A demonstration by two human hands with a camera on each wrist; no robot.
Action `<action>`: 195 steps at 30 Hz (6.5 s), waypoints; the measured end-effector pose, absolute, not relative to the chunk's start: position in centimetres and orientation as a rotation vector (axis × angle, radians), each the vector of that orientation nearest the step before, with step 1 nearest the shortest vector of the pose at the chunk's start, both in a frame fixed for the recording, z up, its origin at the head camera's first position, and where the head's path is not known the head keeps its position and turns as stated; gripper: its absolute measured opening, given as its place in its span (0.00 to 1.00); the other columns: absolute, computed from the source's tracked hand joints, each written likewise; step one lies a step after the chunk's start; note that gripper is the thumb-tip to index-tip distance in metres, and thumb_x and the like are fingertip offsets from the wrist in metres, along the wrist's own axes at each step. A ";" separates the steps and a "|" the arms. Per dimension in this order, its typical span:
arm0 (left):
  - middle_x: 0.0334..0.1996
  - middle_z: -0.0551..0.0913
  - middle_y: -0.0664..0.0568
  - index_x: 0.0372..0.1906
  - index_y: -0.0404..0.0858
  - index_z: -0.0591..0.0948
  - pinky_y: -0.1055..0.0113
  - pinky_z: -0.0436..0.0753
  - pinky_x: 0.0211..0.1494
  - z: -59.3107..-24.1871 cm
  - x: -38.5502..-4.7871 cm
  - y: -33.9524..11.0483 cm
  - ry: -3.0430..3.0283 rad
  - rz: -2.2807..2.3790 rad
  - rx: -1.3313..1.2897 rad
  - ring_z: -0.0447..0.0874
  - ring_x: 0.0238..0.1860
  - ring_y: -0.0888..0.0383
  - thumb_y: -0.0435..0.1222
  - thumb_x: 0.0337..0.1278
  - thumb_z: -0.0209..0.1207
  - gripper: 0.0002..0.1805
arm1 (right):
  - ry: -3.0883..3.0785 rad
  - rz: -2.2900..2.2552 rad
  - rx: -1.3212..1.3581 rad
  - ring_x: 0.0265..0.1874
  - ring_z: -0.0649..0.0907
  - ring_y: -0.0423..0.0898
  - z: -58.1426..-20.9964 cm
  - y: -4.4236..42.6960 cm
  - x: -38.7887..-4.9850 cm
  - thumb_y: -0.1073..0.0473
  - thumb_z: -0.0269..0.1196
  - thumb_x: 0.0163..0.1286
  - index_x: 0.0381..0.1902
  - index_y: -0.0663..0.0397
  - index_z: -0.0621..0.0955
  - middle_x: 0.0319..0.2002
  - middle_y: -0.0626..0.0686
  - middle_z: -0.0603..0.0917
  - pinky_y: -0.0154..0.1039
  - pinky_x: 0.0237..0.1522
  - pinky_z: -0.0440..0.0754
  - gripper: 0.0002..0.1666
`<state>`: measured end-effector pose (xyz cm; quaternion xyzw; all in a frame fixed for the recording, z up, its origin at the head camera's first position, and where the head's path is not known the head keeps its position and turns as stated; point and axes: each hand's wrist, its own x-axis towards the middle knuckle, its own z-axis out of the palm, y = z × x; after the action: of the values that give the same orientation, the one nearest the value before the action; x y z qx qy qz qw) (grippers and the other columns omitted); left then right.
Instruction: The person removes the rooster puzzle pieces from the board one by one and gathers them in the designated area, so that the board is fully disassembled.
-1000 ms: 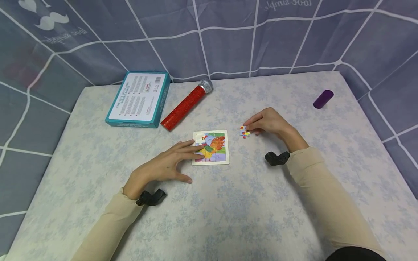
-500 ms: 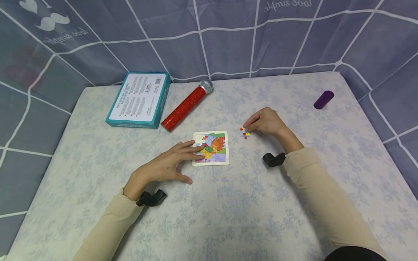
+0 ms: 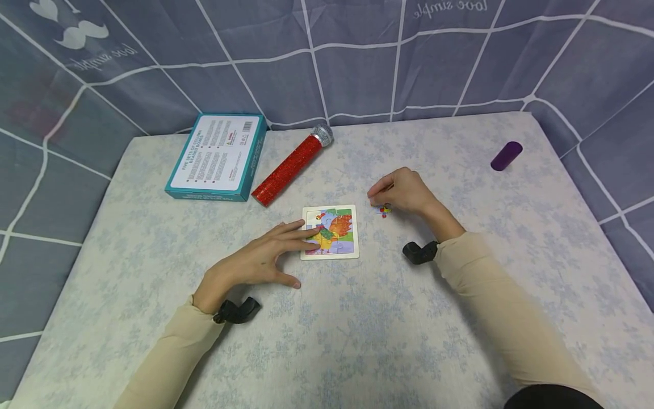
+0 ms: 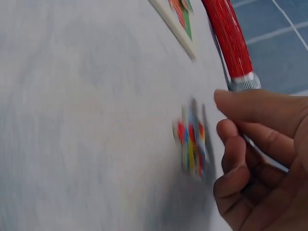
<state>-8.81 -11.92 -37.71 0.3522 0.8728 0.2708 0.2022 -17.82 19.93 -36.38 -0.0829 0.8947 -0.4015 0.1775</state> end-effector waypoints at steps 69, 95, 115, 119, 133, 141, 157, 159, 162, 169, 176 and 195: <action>0.75 0.59 0.61 0.66 0.48 0.76 0.51 0.46 0.77 -37.6 -8.9 -12.0 2.420 0.766 0.971 0.43 0.78 0.54 0.44 0.40 0.78 0.42 | 2.362 -1.254 -0.126 0.35 0.76 0.47 -36.6 21.1 -16.8 0.50 0.70 0.63 0.47 0.52 0.88 0.42 0.49 0.86 0.39 0.36 0.74 0.17; 0.75 0.59 0.60 0.66 0.47 0.76 0.51 0.46 0.77 -37.5 -9.0 -12.0 2.415 0.768 0.967 0.43 0.78 0.53 0.44 0.39 0.78 0.42 | 2.572 -1.073 -0.070 0.37 0.74 0.43 -36.8 25.9 -17.0 0.50 0.69 0.64 0.44 0.56 0.88 0.36 0.44 0.87 0.33 0.34 0.73 0.17; 0.75 0.58 0.62 0.66 0.48 0.76 0.51 0.45 0.77 -37.5 -9.0 -12.0 2.415 0.768 0.946 0.42 0.78 0.55 0.44 0.39 0.78 0.42 | 2.585 -1.100 -0.472 0.23 0.76 0.48 -36.4 20.6 -17.3 0.59 0.70 0.62 0.43 0.54 0.88 0.36 0.51 0.85 0.36 0.23 0.72 0.11; 0.75 0.58 0.62 0.66 0.48 0.76 0.50 0.44 0.77 -37.5 -9.1 -12.0 2.413 0.767 0.950 0.42 0.78 0.54 0.45 0.39 0.78 0.42 | 2.487 -1.087 -0.699 0.25 0.75 0.47 -36.8 18.3 -17.5 0.62 0.71 0.61 0.43 0.53 0.88 0.40 0.50 0.84 0.36 0.28 0.72 0.11; 0.75 0.58 0.62 0.67 0.48 0.76 0.49 0.44 0.77 -37.6 -9.2 -11.9 2.412 0.766 0.970 0.43 0.78 0.54 0.45 0.39 0.78 0.42 | 2.369 -0.881 -0.914 0.36 0.74 0.49 -36.9 15.7 -18.4 0.65 0.72 0.55 0.48 0.48 0.87 0.43 0.51 0.79 0.42 0.37 0.72 0.21; 0.75 0.58 0.62 0.66 0.48 0.77 0.49 0.44 0.77 -37.6 -9.1 -11.9 2.420 0.764 0.958 0.43 0.78 0.55 0.44 0.39 0.78 0.42 | 2.401 -0.602 -0.957 0.42 0.74 0.47 -35.9 15.2 -18.8 0.59 0.73 0.53 0.44 0.36 0.83 0.43 0.49 0.74 0.43 0.40 0.73 0.21; 0.75 0.58 0.64 0.66 0.49 0.77 0.50 0.53 0.76 -37.2 -8.9 -11.9 2.427 0.736 0.918 0.43 0.77 0.56 0.45 0.39 0.78 0.42 | 2.450 -0.354 -1.041 0.39 0.75 0.45 -35.4 14.3 -19.0 0.53 0.75 0.50 0.39 0.37 0.79 0.45 0.46 0.73 0.41 0.36 0.74 0.19; 0.75 0.58 0.64 0.66 0.49 0.77 0.50 0.53 0.76 -37.2 -8.9 -12.0 2.431 0.731 0.913 0.43 0.77 0.56 0.45 0.39 0.78 0.41 | 2.444 -0.356 -1.062 0.43 0.75 0.44 -35.3 14.4 -19.0 0.54 0.75 0.51 0.46 0.34 0.80 0.47 0.44 0.74 0.43 0.41 0.76 0.23; 0.75 0.59 0.64 0.66 0.49 0.77 0.50 0.53 0.76 -37.2 -8.9 -12.0 2.432 0.732 0.911 0.43 0.77 0.56 0.45 0.39 0.78 0.41 | 2.451 -0.303 -1.128 0.47 0.77 0.44 -35.0 14.6 -18.9 0.55 0.75 0.52 0.50 0.33 0.81 0.48 0.44 0.76 0.45 0.44 0.78 0.27; 0.75 0.58 0.64 0.66 0.49 0.77 0.51 0.53 0.76 -37.2 -9.0 -11.9 2.435 0.734 0.923 0.43 0.77 0.56 0.45 0.40 0.78 0.41 | 2.453 -0.148 -1.161 0.43 0.78 0.45 -33.9 14.1 -18.9 0.56 0.78 0.50 0.46 0.37 0.82 0.43 0.46 0.78 0.46 0.43 0.79 0.25; 0.75 0.59 0.63 0.66 0.48 0.77 0.52 0.54 0.76 -37.1 -9.1 -11.7 2.450 0.712 0.939 0.44 0.77 0.56 0.45 0.39 0.78 0.42 | 2.410 -0.136 -1.112 0.38 0.75 0.46 -33.4 13.3 -19.1 0.61 0.78 0.48 0.42 0.41 0.76 0.39 0.46 0.75 0.43 0.37 0.76 0.26; 0.75 0.60 0.63 0.65 0.48 0.78 0.52 0.53 0.76 -37.3 -8.9 -11.6 2.460 0.707 0.937 0.44 0.77 0.56 0.45 0.37 0.79 0.42 | 2.379 -0.907 -0.914 0.27 0.73 0.47 -36.7 15.8 -17.9 0.69 0.72 0.55 0.48 0.53 0.80 0.38 0.51 0.79 0.40 0.32 0.73 0.23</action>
<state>-8.94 -11.65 -37.30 0.3365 0.8830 0.2540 0.2065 -17.87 15.81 -36.67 -0.3300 0.8585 -0.3273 0.2167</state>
